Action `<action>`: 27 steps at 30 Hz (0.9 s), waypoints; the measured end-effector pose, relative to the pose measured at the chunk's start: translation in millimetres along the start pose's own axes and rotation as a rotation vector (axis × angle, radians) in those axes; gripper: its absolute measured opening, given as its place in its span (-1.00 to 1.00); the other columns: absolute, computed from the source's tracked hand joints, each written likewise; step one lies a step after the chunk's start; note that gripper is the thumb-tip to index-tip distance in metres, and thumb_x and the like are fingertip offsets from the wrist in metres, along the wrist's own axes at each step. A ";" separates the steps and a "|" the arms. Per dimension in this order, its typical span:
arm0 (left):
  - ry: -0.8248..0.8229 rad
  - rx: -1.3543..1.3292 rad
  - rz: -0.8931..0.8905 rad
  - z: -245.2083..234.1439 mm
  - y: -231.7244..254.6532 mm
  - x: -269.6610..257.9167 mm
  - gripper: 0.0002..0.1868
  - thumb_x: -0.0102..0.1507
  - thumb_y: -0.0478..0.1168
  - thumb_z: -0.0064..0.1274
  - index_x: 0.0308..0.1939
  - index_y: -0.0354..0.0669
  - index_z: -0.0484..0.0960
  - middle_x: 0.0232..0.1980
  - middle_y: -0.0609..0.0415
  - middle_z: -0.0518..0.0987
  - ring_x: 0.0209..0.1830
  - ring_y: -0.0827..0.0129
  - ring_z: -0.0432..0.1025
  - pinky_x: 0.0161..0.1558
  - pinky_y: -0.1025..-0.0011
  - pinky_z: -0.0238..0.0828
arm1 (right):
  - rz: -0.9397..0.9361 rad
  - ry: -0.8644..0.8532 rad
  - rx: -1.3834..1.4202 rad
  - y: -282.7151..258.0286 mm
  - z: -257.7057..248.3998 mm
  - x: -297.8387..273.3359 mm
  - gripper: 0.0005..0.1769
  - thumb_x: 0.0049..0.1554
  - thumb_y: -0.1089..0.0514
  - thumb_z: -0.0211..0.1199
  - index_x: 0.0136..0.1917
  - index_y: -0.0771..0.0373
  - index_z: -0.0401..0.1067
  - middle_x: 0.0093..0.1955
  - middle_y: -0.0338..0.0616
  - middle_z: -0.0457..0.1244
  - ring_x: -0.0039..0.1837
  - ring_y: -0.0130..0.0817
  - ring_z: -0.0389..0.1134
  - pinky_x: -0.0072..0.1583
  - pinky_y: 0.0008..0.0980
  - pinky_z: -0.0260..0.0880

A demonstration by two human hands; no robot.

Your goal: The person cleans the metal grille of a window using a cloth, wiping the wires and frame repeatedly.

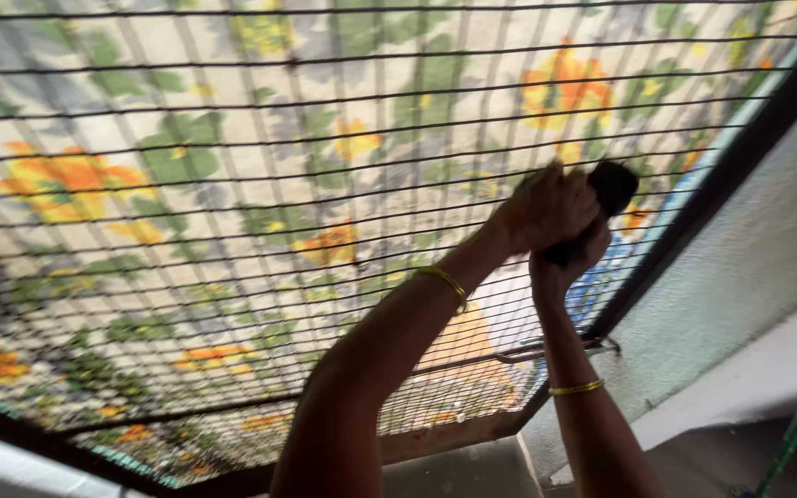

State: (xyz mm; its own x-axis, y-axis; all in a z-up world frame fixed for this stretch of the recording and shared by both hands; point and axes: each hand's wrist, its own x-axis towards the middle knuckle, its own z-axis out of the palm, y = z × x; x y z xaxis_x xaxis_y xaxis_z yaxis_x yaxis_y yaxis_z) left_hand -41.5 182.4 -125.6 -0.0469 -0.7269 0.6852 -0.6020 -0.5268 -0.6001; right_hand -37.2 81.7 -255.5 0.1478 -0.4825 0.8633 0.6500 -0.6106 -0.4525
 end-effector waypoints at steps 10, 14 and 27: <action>0.073 0.302 -0.307 -250.0 -122.1 -183.7 -0.58 0.28 -0.23 0.07 0.24 -0.14 0.57 0.11 0.08 0.59 0.10 0.21 0.40 0.16 0.19 0.29 | 0.231 -0.247 0.678 -257.6 159.2 -34.7 -0.61 0.29 0.15 0.20 0.34 0.28 0.34 0.34 0.01 0.14 0.39 0.00 0.18 0.45 -0.13 0.20; 0.176 -0.043 -0.851 -321.7 -134.0 -310.2 -0.65 0.40 -0.25 0.02 0.27 -0.24 0.55 0.21 -0.04 0.56 0.22 0.13 0.43 0.28 0.17 0.33 | -0.634 -0.536 0.352 -359.9 205.2 -83.7 -0.68 0.01 0.05 0.37 0.02 0.15 0.45 0.21 0.12 0.23 0.12 0.14 0.24 0.03 0.07 0.21; 0.366 0.192 -1.615 -266.9 30.6 -564.7 -0.52 0.20 -0.22 0.20 0.19 -0.21 0.52 0.08 -0.13 0.52 0.08 -0.10 0.37 0.07 0.08 0.31 | -1.299 -1.031 0.298 -417.4 205.1 -275.8 -0.79 0.10 0.01 0.24 0.04 -0.13 0.52 0.28 -0.24 0.19 0.30 -0.05 0.16 0.18 0.01 0.26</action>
State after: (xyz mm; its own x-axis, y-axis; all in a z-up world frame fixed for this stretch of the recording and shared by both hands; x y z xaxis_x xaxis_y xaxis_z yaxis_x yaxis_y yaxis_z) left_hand -246.2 694.4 -420.6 0.2959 0.7025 0.6473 -0.1150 -0.6465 0.7542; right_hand -196.3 598.4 -258.9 -0.2480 0.8657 0.4348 0.8149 -0.0563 0.5769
